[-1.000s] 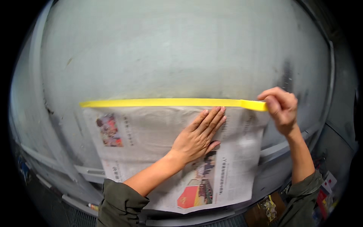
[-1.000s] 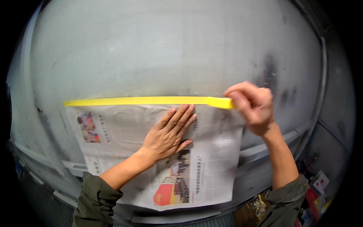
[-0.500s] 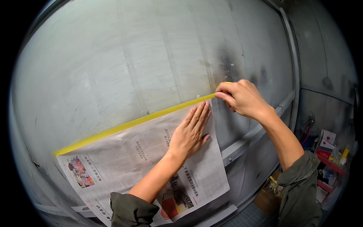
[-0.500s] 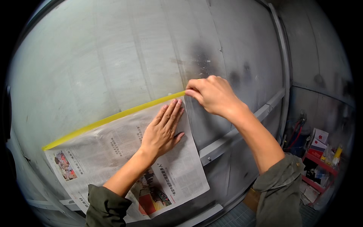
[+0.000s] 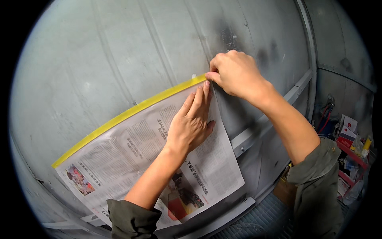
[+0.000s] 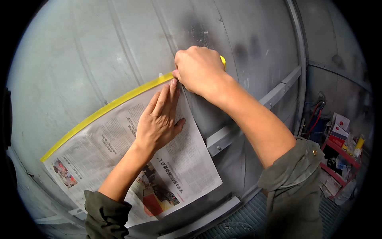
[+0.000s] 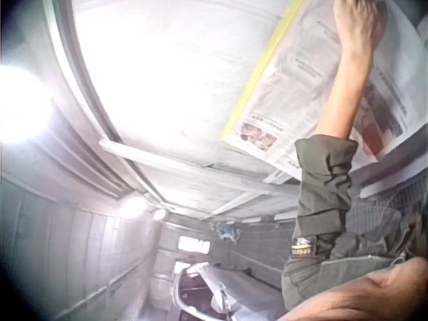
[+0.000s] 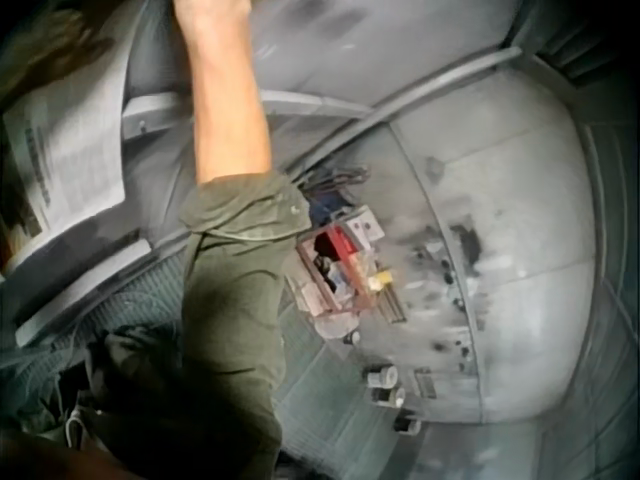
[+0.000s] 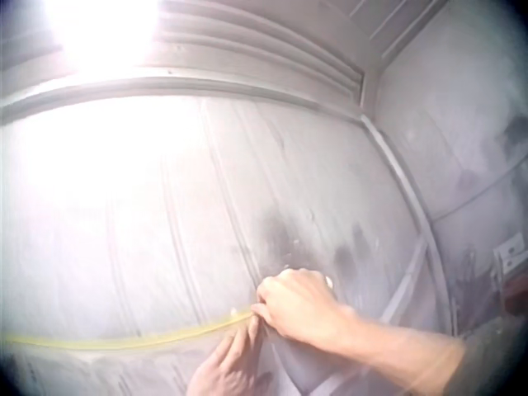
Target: The person uses a yellow air nozzle to blow dust off the front bumper and fender of a silver car with its hood open. Then, the person retrieves a newspaper and yellow masking tape, folds the paper, and tapes it to the car's front bumper to protect it from overspray.
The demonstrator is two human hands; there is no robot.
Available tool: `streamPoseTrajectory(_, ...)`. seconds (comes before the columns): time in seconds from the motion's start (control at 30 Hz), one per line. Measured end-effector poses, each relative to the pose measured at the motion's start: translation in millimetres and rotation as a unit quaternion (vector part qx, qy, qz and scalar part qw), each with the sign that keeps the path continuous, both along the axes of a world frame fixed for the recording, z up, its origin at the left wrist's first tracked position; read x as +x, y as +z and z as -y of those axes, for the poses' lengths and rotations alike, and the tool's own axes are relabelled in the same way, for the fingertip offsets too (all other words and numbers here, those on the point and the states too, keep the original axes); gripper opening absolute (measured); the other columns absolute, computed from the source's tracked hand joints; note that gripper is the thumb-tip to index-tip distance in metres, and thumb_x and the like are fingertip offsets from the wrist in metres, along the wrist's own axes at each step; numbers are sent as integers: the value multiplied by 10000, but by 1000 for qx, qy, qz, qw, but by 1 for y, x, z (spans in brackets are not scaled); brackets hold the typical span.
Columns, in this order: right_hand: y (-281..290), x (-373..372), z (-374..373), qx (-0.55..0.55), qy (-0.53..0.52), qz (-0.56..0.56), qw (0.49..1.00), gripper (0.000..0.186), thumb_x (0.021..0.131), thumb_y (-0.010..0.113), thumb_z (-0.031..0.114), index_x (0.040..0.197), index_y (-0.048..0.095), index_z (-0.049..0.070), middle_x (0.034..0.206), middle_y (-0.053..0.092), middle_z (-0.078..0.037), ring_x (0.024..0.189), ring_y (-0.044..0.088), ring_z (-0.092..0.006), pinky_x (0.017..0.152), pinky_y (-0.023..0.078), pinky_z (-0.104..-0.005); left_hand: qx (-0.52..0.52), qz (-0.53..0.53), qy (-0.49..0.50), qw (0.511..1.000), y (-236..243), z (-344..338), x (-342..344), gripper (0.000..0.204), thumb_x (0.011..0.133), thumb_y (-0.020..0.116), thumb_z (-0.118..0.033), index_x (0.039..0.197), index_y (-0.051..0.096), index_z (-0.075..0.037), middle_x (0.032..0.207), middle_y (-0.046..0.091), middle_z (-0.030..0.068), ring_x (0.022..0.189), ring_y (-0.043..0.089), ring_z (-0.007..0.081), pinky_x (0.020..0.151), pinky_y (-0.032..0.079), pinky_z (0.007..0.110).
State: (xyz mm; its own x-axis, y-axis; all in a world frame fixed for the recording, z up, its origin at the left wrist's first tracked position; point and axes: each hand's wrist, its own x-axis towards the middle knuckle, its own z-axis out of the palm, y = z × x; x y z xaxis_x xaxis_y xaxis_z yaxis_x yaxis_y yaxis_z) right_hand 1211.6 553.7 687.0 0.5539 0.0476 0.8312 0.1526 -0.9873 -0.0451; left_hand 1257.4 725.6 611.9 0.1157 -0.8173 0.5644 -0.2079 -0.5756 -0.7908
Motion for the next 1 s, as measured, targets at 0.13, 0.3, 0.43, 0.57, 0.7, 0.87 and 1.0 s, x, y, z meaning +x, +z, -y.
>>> streamPoseTrajectory(0.13, 2, 0, -6, 14, -8, -8, 1000, 200, 824, 714, 267, 826, 737, 68, 781, 703, -147, 767, 696, -325, 700, 554, -412, 1, -14, 2, 1000, 2, -3, -1, 839, 818, 586, -517, 1399, 435, 69, 1527, 343, 176, 1372, 334, 264, 1166, 256, 343)
streamPoseTrajectory(0.3, 2, -1, -5, -18, -50, 4, 999, 221, 823, 714, 286, 835, 737, 66, 781, 696, -163, 791, 691, -347, 715, 552, -427, -19, -67, -55, 996, 6, -7, -6, 810, 828, 600, -496, 1391, 446, 65, 1532, 325, 193, 1449, 246, 300, 1204, 197, 397)
streamPoseTrajectory(0.43, -3, 0, -8, -6, 1, 24, 1000, 222, 837, 702, 280, 813, 728, 61, 769, 690, -139, 742, 670, -340, 689, 531, -423, -74, -87, -57, 992, 10, -56, -18, 747, 865, 602, -459, 1380, 463, 64, 1508, 357, 220, 1436, 288, 344, 1195, 217, 443)
streamPoseTrajectory(0.57, -7, 1, -5, 8, 13, 28, 999, 218, 832, 701, 246, 796, 711, 31, 725, 665, -155, 696, 644, -338, 643, 498, -412, -135, -96, -35, 986, -4, -132, -30, 755, 875, 617, -459, 1389, 451, 68, 1500, 359, 254, 1417, 324, 383, 1170, 251, 478)
streamPoseTrajectory(0.7, -9, 3, -6, 19, 45, 45, 998, 220, 828, 695, 218, 791, 689, 1, 717, 651, -171, 670, 625, -349, 631, 480, -408, -215, -28, 76, 973, -15, -230, -56, 729, 919, 578, -433, 1428, 400, 58, 1512, 334, 261, 1427, 299, 389, 1163, 257, 486)
streamPoseTrajectory(0.87, -16, 14, 0, 18, 101, 97, 990, 217, 846, 671, 156, 768, 632, -42, 683, 607, -202, 610, 579, -349, 580, 435, -393, -345, 49, 136, 927, -19, -304, -78, 684, 952, 544, -365, 1413, 373, 111, 1501, 316, 303, 1412, 303, 424, 1152, 268, 479)
streamPoseTrajectory(1.0, -37, 20, 5, 38, 181, 109, 977, 257, 885, 641, 103, 721, 518, -52, 590, 460, -171, 489, 404, -264, 499, 317, -373, -417, 73, 151, 893, -23, -302, -74, 683, 968, 532, -337, 1428, 323, 122, 1512, 279, 310, 1417, 281, 428, 1152, 276, 440)
